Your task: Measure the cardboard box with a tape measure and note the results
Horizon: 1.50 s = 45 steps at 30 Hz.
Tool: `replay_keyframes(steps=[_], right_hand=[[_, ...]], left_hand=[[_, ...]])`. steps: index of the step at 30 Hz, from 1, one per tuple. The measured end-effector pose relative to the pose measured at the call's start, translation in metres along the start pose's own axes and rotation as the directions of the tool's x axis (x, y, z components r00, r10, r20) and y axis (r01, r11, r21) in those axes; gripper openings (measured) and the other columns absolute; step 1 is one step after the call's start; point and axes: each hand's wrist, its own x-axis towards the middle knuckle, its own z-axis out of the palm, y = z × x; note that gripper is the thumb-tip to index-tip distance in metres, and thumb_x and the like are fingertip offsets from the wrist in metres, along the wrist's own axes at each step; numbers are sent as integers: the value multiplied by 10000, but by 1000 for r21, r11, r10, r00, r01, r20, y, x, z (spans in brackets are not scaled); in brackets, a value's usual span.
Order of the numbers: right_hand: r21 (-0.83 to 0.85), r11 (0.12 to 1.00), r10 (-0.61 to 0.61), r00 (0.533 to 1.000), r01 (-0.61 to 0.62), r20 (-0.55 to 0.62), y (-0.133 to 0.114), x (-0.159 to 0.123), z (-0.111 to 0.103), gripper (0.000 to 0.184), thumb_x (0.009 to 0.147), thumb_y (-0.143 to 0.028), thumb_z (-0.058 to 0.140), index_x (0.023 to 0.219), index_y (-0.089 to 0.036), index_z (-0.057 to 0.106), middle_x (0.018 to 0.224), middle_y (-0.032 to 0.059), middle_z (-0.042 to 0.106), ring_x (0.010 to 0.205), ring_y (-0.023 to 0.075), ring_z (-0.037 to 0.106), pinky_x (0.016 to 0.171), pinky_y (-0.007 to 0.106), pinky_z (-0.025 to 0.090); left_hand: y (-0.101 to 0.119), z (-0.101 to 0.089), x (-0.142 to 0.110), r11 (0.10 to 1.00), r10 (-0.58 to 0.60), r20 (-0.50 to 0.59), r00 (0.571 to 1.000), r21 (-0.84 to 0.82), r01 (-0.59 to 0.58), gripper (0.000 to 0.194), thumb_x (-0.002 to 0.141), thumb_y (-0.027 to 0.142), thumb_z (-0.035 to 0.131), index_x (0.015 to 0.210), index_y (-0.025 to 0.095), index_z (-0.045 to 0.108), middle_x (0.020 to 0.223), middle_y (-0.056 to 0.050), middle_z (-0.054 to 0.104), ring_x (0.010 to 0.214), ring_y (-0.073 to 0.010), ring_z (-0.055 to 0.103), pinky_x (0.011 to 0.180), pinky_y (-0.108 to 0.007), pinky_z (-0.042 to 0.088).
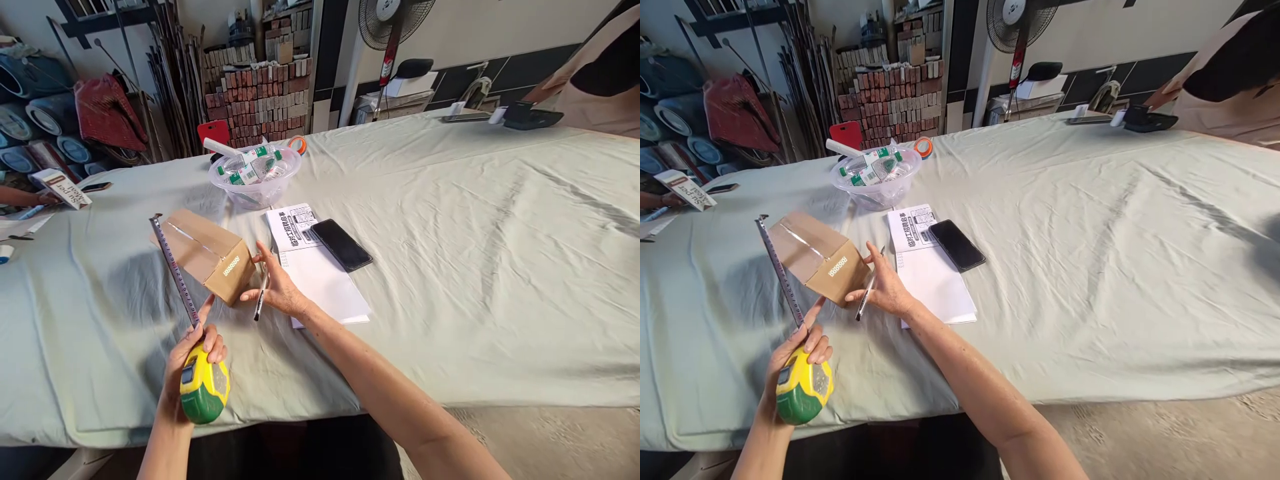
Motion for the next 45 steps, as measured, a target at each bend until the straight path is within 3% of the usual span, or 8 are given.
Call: replay_keyframes(steps=[4,8,16,24,30,34,37,45], right_hand=[[-68,997,43,998,-46,-42,-3,-5,6,1365,527,-608,867,1565,-245,58,1400,177,407,1329,355,402,1082,551,365],[-137,987,73,995,-81,-61,-8,-6,15,1421,542,-631,849,1565,-181,-29,1518,247,270,1386,398,317,1104,578,330],[-232,971,52,998,-61,-47,-13,-7,18,1248,664,-545,805,1563,-162,29,1532,237,299,1408,390,316,1117,573,333],[-193,977,87,995,-97,-57,-9,-2,25,1402,582,-578,844,1559,-179,-80,1587,243,170,1454,424,229,1128,576,327],[-154,981,115,993,-119,-35,-10,0,22,1343,630,-493,838,1561,-193,-82,1588,236,186,1446,411,258,1128,617,297],[-139,989,51,999,-49,13,-8,-3,12,1342,639,-450,838,1558,-202,-108,1599,215,174,1461,379,239,1152,588,272],[-150,987,-40,997,50,71,-5,-5,7,1320,655,-432,830,1559,-185,-99,1599,217,168,1451,369,265,1146,562,307],[-266,906,-280,938,328,205,-9,-9,3,1194,746,-314,759,1557,-216,-112,1610,193,158,1493,358,155,1170,581,264]], left_hand=[[-2,-3,-1,995,-87,99,991,53,82,583,913,200,527,1475,170,377,572,44,520,459,-85,473,504,-219,397],[-4,-5,-1,983,-165,167,972,112,148,555,912,238,539,1451,184,418,549,36,540,420,-89,468,475,-221,376],[-6,-1,0,973,-195,157,968,158,171,462,907,244,541,1365,192,522,543,30,542,404,-86,461,451,-208,380],[-7,4,-3,971,-174,116,978,183,151,412,896,245,566,1304,189,567,549,30,534,416,-83,457,454,-202,372],[-7,7,-4,966,-164,77,983,213,145,356,888,268,582,1228,168,606,552,31,520,420,-83,440,461,-208,357],[-5,10,-12,949,-113,5,994,296,107,287,887,255,598,1155,155,624,570,21,550,466,-107,502,508,-231,400],[-2,14,-30,922,-143,-88,986,350,165,233,891,267,602,1088,148,633,603,6,574,513,-122,546,518,-228,404],[2,4,-82,903,-153,-260,953,356,242,264,839,337,680,1026,152,653,639,-22,606,547,-141,569,534,-233,405]])
